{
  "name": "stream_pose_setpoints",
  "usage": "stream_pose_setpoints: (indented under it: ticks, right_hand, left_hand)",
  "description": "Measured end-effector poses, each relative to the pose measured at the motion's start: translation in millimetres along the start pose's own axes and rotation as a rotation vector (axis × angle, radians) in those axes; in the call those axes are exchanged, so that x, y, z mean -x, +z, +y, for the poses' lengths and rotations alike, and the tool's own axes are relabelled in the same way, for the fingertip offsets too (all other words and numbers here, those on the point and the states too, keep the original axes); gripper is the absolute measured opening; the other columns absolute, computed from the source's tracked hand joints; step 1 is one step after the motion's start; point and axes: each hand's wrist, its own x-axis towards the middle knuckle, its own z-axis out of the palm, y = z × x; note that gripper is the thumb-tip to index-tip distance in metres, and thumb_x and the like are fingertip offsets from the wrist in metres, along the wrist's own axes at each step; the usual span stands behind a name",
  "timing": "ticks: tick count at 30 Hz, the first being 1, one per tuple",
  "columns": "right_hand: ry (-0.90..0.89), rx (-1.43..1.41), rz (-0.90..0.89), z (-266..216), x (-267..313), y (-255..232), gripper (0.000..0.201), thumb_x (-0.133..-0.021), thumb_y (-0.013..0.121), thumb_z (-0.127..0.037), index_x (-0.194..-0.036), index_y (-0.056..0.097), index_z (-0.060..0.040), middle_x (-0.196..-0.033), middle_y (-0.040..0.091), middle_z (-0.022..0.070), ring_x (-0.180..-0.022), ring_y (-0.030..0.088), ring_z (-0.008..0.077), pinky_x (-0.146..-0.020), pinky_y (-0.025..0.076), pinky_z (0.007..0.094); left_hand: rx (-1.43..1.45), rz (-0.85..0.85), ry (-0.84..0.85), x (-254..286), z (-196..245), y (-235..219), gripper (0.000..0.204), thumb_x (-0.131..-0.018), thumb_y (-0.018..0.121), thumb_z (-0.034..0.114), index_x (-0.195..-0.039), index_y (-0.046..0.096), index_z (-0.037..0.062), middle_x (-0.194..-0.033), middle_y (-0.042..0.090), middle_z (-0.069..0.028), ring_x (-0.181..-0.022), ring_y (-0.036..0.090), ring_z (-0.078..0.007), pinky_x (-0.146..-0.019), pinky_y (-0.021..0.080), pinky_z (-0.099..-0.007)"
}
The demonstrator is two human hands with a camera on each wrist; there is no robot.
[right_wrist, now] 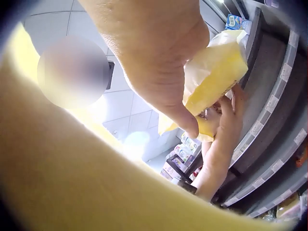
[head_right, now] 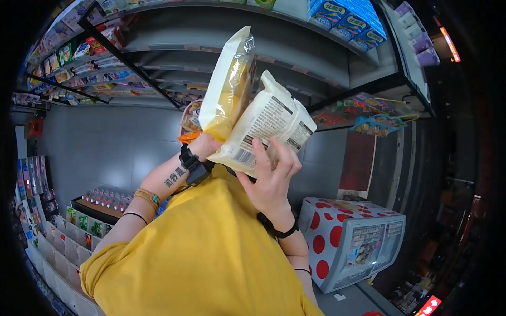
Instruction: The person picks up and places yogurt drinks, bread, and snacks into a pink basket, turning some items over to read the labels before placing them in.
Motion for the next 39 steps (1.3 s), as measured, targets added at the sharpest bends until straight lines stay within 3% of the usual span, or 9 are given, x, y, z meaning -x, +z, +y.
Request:
stream_pose_setpoints:
  ticks: [7,14,21,25,29,32,34,36,39]
  right_hand:
    - [0.134,-0.219,0.049,28,12,7,0.072,-0.069,0.075,-0.003,-0.133,0.042,-0.0034,-0.128,0.05,0.0175,-0.117,0.049,0.0323,-0.1,0.04,0.0395]
    - [0.779,-1.28,0.412,79,37,38,0.058,-0.078,0.056,0.009,-0.133,0.04,0.0008,-0.128,0.05,0.0127,-0.119,0.053,0.0259,-0.104,0.041,0.0392]
    - [0.869,-1.713,0.439,74,43,62,0.065,-0.082,0.053,0.007,-0.143,0.032,-0.0031,-0.141,0.043,0.0133,-0.131,0.044,0.0274,-0.109,0.037,0.0417]
    - [0.833,-1.639,0.373,73,38,68,0.064,-0.083,0.054,0.003,-0.143,0.033,-0.0044,-0.14,0.044,0.0128,-0.13,0.044,0.0275,-0.109,0.037,0.0438]
    - [0.934,-1.618,0.326,96,39,70,0.064,-0.083,0.055,0.0,-0.143,0.032,-0.0047,-0.138,0.045,0.0139,-0.129,0.045,0.0299,-0.109,0.037,0.0469]
    - [1.005,-1.669,0.278,99,41,69,0.061,-0.085,0.055,-0.002,-0.142,0.033,-0.0035,-0.136,0.046,0.0153,-0.127,0.047,0.0321,-0.108,0.038,0.0478]
    - [1.01,-1.721,0.214,99,48,73,0.057,-0.089,0.053,-0.006,-0.142,0.034,-0.0035,-0.138,0.046,0.0149,-0.128,0.046,0.0319,-0.108,0.038,0.0476]
    - [1.067,-1.856,0.22,99,58,81,0.051,-0.095,0.048,-0.015,-0.143,0.034,-0.004,-0.141,0.045,0.0142,-0.13,0.045,0.031,-0.109,0.037,0.0473]
    - [1.125,-2.034,0.22,97,67,81,0.049,-0.095,0.046,-0.01,-0.143,0.035,-0.0067,-0.141,0.046,0.0102,-0.129,0.047,0.0276,-0.109,0.038,0.0451]
  left_hand:
    - [-0.284,0.132,0.041,17,-3,14,0.058,-0.096,0.055,0.042,-0.141,0.042,0.0065,-0.139,0.051,-0.0142,-0.124,0.053,-0.0291,-0.107,0.04,-0.0479]
    - [-0.414,0.357,0.047,20,-14,7,0.052,-0.098,0.055,0.032,-0.14,0.041,0.0045,-0.139,0.051,-0.0143,-0.124,0.053,-0.0277,-0.106,0.043,-0.046]
    - [-0.352,0.342,0.082,25,-19,-3,0.051,-0.098,0.056,0.031,-0.139,0.041,0.0048,-0.139,0.05,-0.0145,-0.126,0.052,-0.0276,-0.106,0.042,-0.0448]
    - [-0.471,0.36,0.176,30,-5,-8,0.052,-0.097,0.058,0.029,-0.139,0.041,0.0046,-0.139,0.05,-0.0129,-0.125,0.052,-0.0261,-0.106,0.042,-0.0442]
    - [-0.886,0.413,0.566,40,7,13,0.047,-0.087,0.072,0.015,-0.127,0.051,0.0007,-0.121,0.061,-0.0093,-0.106,0.062,-0.0202,-0.09,0.052,-0.0338]
    - [-1.76,0.457,0.77,52,11,26,0.046,-0.079,0.078,0.012,-0.118,0.054,0.0005,-0.117,0.064,-0.011,-0.104,0.063,-0.0212,-0.087,0.051,-0.0325]
    - [-2.224,-0.001,1.278,40,7,52,0.046,-0.072,0.081,0.015,-0.107,0.053,0.0047,-0.121,0.061,-0.0155,-0.105,0.062,-0.0253,-0.087,0.049,-0.0403]
    - [-2.648,-0.161,1.324,38,3,48,0.042,-0.07,0.078,0.014,-0.103,0.052,0.0055,-0.122,0.061,-0.0161,-0.108,0.061,-0.0309,-0.093,0.046,-0.0459]
    - [-2.826,-0.081,1.007,27,-26,40,0.039,-0.07,0.07,0.007,-0.105,0.052,0.0069,-0.127,0.056,-0.0151,-0.123,0.052,-0.035,-0.101,0.04,-0.0481]
